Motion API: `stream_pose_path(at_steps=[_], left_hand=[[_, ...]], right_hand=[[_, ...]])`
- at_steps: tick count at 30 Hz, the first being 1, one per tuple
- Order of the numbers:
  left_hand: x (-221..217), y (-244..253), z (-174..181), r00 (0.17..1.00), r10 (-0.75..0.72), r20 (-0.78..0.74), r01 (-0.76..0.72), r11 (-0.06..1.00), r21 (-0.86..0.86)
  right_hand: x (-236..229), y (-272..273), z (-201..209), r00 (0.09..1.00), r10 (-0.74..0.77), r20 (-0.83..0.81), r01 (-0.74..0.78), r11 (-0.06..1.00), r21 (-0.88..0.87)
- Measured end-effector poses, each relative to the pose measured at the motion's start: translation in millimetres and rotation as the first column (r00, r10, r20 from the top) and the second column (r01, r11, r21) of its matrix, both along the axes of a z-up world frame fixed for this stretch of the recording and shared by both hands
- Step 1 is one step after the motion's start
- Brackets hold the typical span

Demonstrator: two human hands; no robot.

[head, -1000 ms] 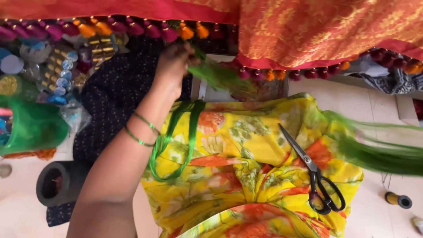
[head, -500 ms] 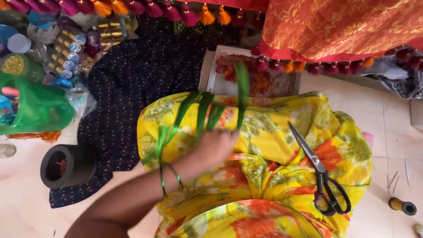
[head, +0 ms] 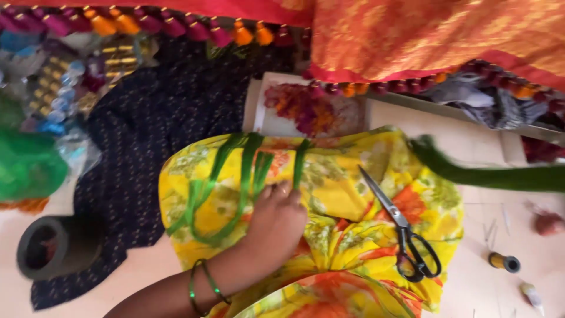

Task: Cutting and preparing green plastic strips or ribbon for crafting.

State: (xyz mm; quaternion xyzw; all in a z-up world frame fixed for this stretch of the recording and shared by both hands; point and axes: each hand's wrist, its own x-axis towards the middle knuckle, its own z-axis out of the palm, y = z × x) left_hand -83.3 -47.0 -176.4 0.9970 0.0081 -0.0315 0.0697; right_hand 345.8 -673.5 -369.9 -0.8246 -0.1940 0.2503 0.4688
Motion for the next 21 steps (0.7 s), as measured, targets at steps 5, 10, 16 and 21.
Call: stream_pose_path(at_steps=[5,10,16,21], left_hand=[[60.1,3.5,91.1,0.859,-0.002,0.513,0.384,0.665,-0.641],[98.9,-15.9,80.1,0.915,-0.154,0.373,0.394,0.143,-0.908],[116.2,4.7,54.1,0.938,-0.343,0.039,0.16,0.331,-0.93],[119.9,30.7,61.9,0.954,-0.253,-0.158,-0.052,0.38,-0.924]], right_hand=[[-243.9,377.0,341.9,0.93,0.274,0.247,-0.152,0.895,-0.418],[-221.2,359.8,334.6,0.974,0.225,-0.037,-0.208,0.94,0.27],[-149.2,246.4,278.7,0.969,0.118,-0.215,0.022,0.831,0.556],[-138.4,227.2,230.7,0.955,-0.032,-0.294,0.171,0.872,0.459]])
